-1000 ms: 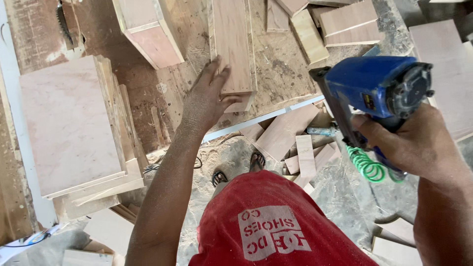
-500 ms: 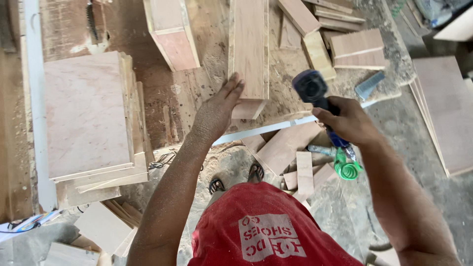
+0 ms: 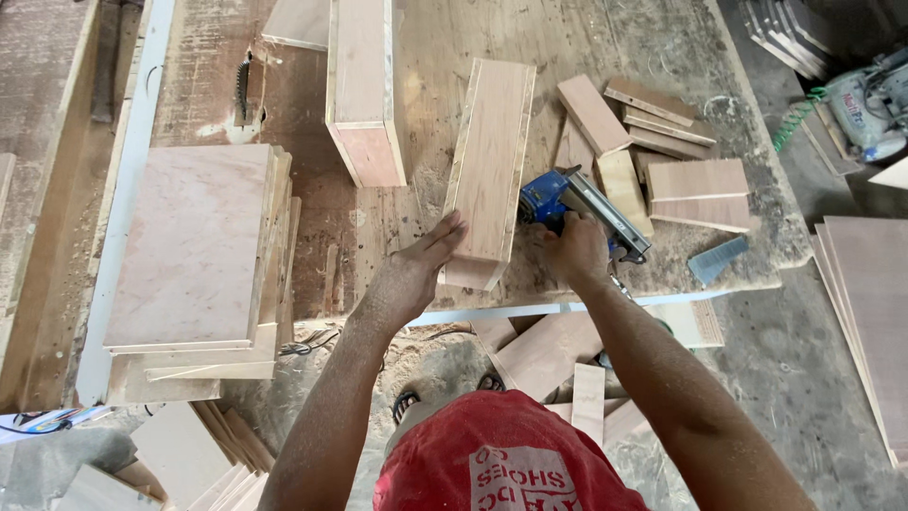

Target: The person assembles small wooden boxes by aligning thin wooden strips with larger plywood panels on a workbench. They use a pneumatic nail gun to fasten the pieces together and occasionally use a hammer to adjust the fit of the wood.

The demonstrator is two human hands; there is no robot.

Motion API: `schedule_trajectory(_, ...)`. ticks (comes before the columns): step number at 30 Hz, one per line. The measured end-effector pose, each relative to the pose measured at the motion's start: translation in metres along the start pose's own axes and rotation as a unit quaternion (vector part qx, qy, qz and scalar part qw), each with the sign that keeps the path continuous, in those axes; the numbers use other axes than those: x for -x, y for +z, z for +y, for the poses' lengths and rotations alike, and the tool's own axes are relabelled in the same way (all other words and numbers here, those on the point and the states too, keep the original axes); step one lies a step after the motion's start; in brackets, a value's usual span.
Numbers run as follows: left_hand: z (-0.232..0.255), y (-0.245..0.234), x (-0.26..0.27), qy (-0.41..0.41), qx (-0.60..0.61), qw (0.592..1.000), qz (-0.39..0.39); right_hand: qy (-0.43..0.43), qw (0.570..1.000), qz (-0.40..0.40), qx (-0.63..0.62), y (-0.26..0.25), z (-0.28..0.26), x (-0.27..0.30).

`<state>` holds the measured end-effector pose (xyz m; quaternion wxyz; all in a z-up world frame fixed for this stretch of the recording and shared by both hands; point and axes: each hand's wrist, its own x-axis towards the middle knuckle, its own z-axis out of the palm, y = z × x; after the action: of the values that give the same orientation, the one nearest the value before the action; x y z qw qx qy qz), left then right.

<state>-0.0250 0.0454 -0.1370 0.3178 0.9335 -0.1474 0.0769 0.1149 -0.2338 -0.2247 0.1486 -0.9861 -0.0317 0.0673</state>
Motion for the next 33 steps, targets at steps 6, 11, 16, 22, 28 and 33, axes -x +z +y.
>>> schedule_trajectory(6, -0.008, 0.017, 0.004, -0.014, 0.019, 0.993, 0.119, -0.006, 0.999, -0.037, 0.027, -0.015, -0.018, 0.008)
schedule_trajectory(11, -0.025, 0.024, 0.019, -0.094, 0.044, 0.994, 0.044, -0.018, 1.0, -0.017, 0.012, -0.027, -0.029, 0.003)
schedule_trajectory(16, -0.031, -0.062, -0.035, -0.218, -0.074, 0.973, 0.027, 0.011, 0.989, 0.058, -0.135, -0.11, -0.119, 0.03)
schedule_trajectory(22, -0.104, -0.114, -0.143, -0.266, -0.084, 0.948, 0.157, 0.045, 0.992, -0.045, -0.107, -0.142, -0.218, 0.054)
schedule_trajectory(28, -0.115, -0.151, -0.198, -0.347, -0.092, 0.931, -0.061, 0.123, 0.991, 0.045, -0.023, -0.1, -0.239, 0.042)
schedule_trajectory(33, -0.11, -0.15, -0.213, -0.378, -0.071, 0.918, -0.102, 0.119, 0.988, -0.011, -0.098, -0.132, -0.246, 0.07)
